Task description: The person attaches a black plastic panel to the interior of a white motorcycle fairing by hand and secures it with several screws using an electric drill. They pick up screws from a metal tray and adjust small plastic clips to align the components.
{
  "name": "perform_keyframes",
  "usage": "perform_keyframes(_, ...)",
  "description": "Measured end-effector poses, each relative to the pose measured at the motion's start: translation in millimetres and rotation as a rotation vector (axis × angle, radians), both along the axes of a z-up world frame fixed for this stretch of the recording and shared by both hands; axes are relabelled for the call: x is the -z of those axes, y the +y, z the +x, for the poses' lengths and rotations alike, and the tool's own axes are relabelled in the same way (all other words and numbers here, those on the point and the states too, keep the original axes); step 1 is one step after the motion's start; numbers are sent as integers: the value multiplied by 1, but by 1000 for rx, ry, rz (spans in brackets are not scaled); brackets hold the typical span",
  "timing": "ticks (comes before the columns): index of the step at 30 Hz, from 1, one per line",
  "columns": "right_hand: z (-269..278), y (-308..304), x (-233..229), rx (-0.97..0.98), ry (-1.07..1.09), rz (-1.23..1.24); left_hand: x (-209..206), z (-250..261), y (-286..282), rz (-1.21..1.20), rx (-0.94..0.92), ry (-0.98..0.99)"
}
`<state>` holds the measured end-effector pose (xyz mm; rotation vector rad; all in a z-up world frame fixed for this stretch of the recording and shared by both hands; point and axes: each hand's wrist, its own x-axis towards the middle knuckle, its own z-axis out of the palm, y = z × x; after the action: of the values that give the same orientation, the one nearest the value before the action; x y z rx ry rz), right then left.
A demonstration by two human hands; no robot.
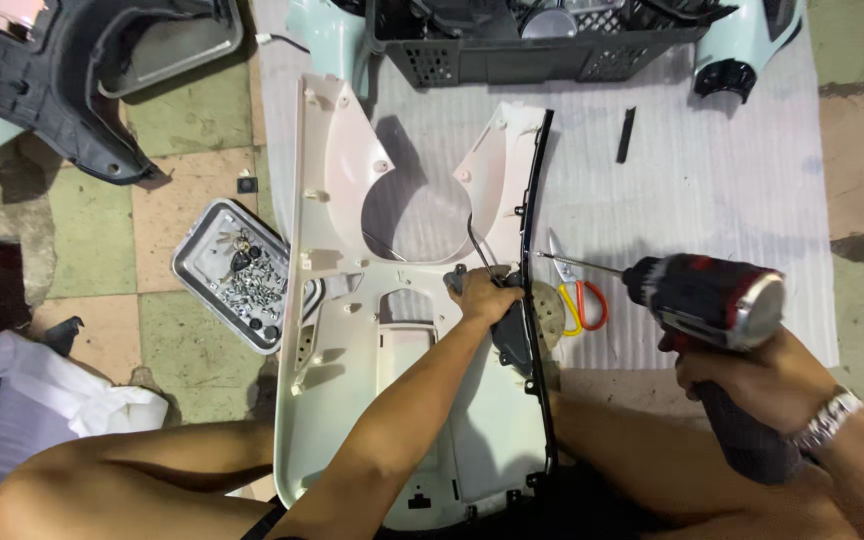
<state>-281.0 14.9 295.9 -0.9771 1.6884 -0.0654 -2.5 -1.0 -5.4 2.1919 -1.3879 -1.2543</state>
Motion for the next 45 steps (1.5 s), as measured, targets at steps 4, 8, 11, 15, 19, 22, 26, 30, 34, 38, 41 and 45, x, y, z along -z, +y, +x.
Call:
perform_keyframes(4,11,-20,31,-9,-44,121,9,2,0,69,-43,70)
perform_keyframes(8,22,-31,57,-151,66,204,0,4,2,73,-122,159)
perform_keyframes(11,24,-25,75,-99,-16,203,-4,4,5,60,-136,175)
perform_keyframes(15,26,-26,82,-214,89,196,3,6,9,18,-161,211)
perform_keyframes(19,33,-27,86,-181,93,188,3,5,12,-6,-167,248)
perform_keyframes(22,34,-31,90,-229,100,168,-11,5,9,29,-159,220)
perform_keyframes(26,35,-31,94,-229,112,169,-20,6,7,23,-144,205)
perform_keyframes(30,38,-32,99,-253,108,161,-19,6,9,37,-150,217)
perform_keyframes(34,40,-35,105,-405,197,157,-18,7,10,39,-160,222)
perform_keyframes(38,41,-34,112,-501,250,150,-21,5,11,33,-208,252)
perform_keyframes(41,40,-35,115,-586,311,160,-21,5,10,54,-210,275)
perform_keyframes(45,43,-34,111,-624,360,134,-14,4,14,-9,-212,279)
